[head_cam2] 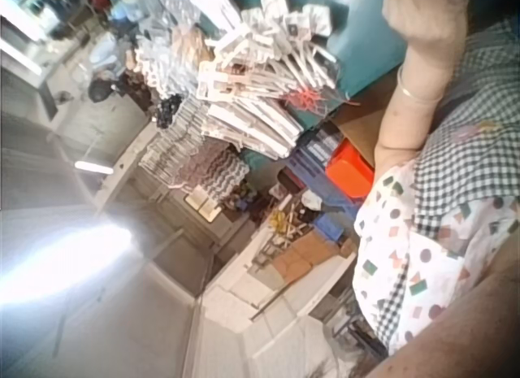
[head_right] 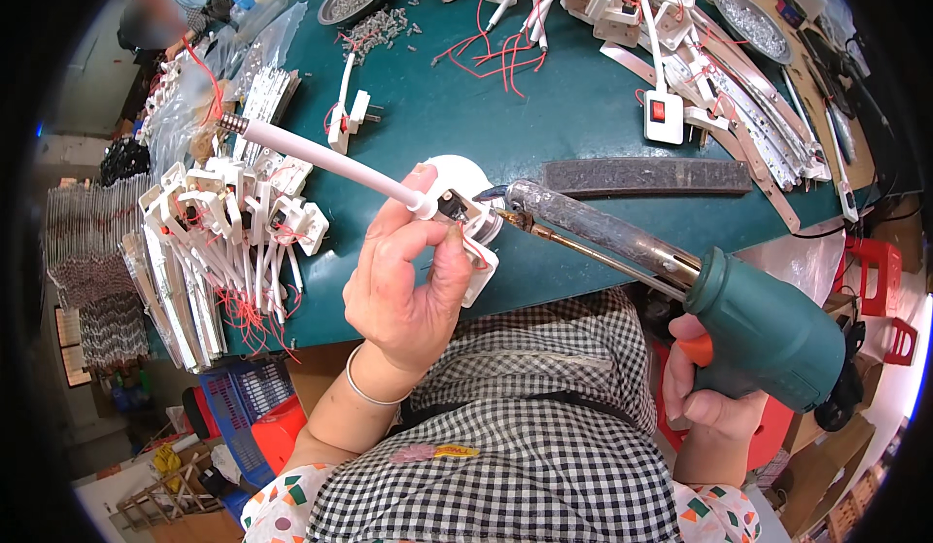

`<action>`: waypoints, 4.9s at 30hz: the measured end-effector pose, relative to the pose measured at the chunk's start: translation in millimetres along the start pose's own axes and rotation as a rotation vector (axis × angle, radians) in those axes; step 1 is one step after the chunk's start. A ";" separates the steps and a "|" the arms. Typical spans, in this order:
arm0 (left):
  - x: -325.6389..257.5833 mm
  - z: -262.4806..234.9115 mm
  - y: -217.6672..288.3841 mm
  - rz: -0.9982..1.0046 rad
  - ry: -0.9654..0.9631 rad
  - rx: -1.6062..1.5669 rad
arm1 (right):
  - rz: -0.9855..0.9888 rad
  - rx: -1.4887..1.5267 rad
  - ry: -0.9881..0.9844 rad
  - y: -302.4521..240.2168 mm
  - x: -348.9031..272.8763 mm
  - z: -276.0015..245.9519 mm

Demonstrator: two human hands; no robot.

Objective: The person assembles electrical components for light fixtures by hand, joining electrical wiring and white sleeving to plastic fixture housings. The components are secured using a hot glue gun and a soldering iron.

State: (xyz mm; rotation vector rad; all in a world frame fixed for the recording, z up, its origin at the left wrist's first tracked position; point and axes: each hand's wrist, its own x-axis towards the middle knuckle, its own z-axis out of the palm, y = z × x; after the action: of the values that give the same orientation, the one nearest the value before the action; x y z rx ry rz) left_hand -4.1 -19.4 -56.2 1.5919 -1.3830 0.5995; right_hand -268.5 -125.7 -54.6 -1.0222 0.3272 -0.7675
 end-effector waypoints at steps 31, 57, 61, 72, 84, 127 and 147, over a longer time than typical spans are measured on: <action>-0.7 -13.6 13.0 -0.092 -0.081 0.015 | -0.004 0.266 -0.077 24.2 42.2 6.8; 3.1 -11.4 10.8 -0.088 -0.048 -0.029 | -0.025 0.047 -0.066 68.3 80.6 46.7; 4.2 -11.7 11.3 -0.092 -0.056 -0.032 | -0.019 0.031 -0.067 67.6 79.6 46.8; 3.2 -10.9 11.8 -0.089 -0.042 -0.038 | -0.035 0.046 -0.072 69.1 77.2 47.6; 5.2 -10.3 11.6 -0.087 -0.052 -0.006 | -0.051 0.031 -0.091 67.3 74.7 54.3; 12.6 -39.4 49.8 -0.103 -0.189 -0.283 | -0.106 -0.067 -0.164 39.7 62.0 81.5; 10.0 -39.7 50.7 -0.028 -0.242 -0.264 | -0.140 -0.020 0.005 44.1 61.5 85.9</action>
State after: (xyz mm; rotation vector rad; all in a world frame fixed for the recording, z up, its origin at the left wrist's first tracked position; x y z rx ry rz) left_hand -41.7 12.2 -13.3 1.5011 -1.5433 0.2003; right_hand -157.3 -101.1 -43.2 -1.0704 0.2701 -0.8948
